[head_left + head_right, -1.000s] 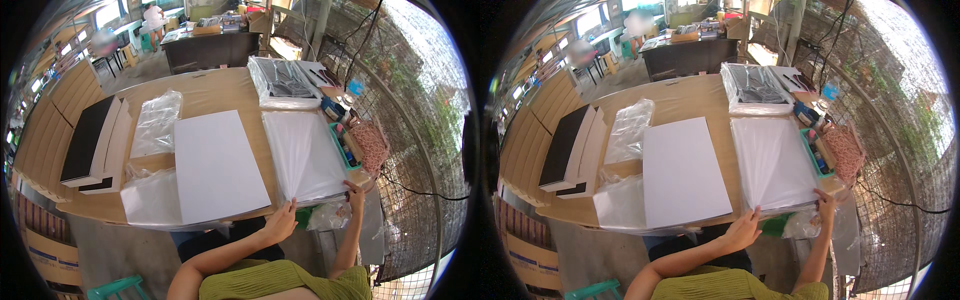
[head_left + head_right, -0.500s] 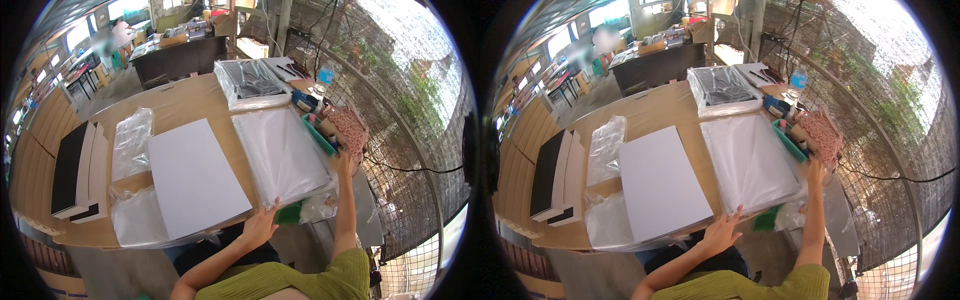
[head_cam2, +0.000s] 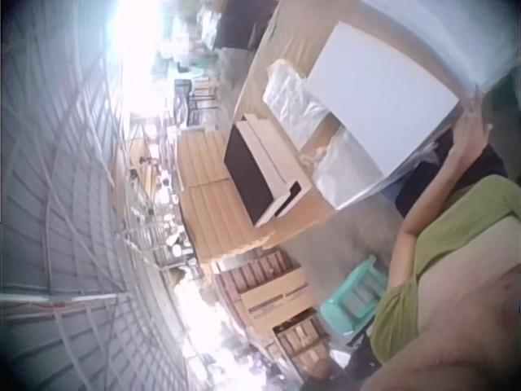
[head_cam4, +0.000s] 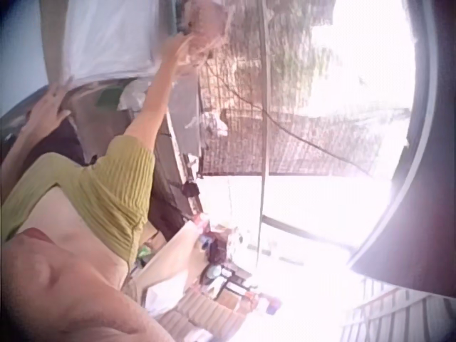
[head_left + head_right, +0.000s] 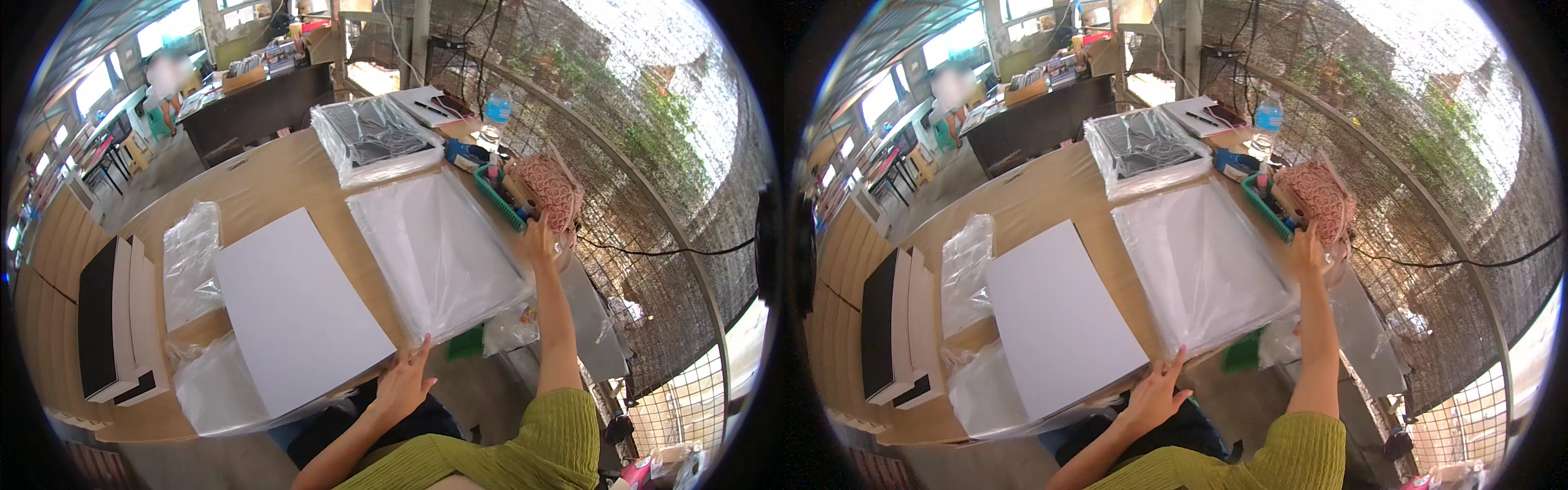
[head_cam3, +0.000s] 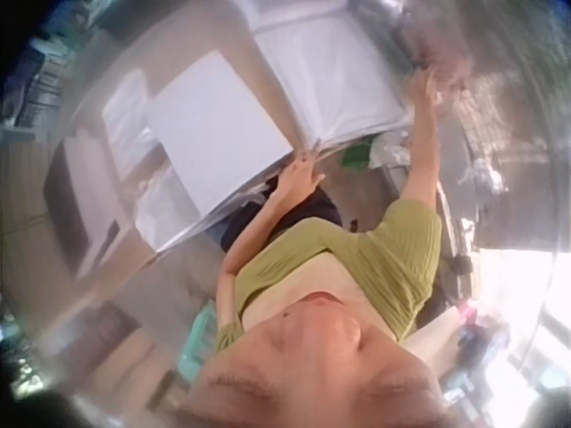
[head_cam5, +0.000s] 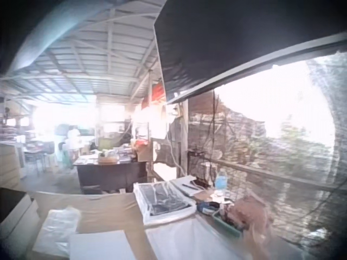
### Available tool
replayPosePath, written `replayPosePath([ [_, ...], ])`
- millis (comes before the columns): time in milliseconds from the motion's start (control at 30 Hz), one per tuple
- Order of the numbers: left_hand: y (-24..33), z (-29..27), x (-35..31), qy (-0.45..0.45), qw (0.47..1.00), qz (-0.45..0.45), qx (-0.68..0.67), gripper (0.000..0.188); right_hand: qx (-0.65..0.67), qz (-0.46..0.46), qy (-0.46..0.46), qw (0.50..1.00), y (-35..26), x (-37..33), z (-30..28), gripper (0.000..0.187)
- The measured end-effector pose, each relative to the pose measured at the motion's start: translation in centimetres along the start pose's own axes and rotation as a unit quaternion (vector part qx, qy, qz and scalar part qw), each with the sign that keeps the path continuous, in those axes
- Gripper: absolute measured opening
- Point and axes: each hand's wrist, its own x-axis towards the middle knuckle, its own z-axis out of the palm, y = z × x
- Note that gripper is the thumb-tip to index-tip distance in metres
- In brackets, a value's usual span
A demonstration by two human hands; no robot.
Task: The person wraps individual black panels in clear plastic bags by hand at a workstation.
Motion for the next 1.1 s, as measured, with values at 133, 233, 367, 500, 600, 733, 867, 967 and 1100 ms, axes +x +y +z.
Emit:
replayPosePath([
  [133,0.1,-0.9,-0.8,-0.005,1.000,-0.012,-0.020,0.084,0.000,-0.001,0.008,1.000,-1.3,0.9,0.9,0.022],
  [233,-0.5,-1.3,-1.5,-0.015,0.999,-0.013,-0.049,0.083,0.022,-0.003,-0.002,1.000,-3.8,0.2,-0.7,0.024],
  [367,0.2,-1.6,-1.9,-0.074,0.994,0.050,-0.059,0.073,0.055,0.000,-0.032,0.998,-5.1,-1.4,-5.4,0.029],
  [500,1.0,-1.2,-1.4,0.058,0.986,0.150,-0.031,0.058,0.085,-0.069,0.027,0.994,-2.2,-2.9,-6.0,0.027],
  [600,1.6,-1.8,2.8,0.224,0.955,0.144,0.129,0.046,0.196,-0.164,-0.056,0.965,-0.7,-6.9,-3.8,0.034],
  [733,-2.2,0.1,3.9,0.136,0.951,0.025,0.276,0.039,0.185,-0.195,-0.136,0.954,-3.9,-12.7,-5.9,0.052],
  [867,-1.6,0.7,3.5,0.132,0.958,0.049,0.248,0.041,0.265,-0.146,-0.148,0.941,-0.1,-15.2,-5.4,0.058],
  [967,-1.0,2.1,4.3,0.217,0.935,0.073,0.272,0.041,0.290,-0.153,-0.132,0.936,0.6,-15.6,-4.6,0.063],
  [1100,-0.7,5.1,5.6,0.173,0.933,0.037,0.312,0.046,0.311,-0.163,-0.111,0.930,1.5,-15.3,-3.5,0.067],
])
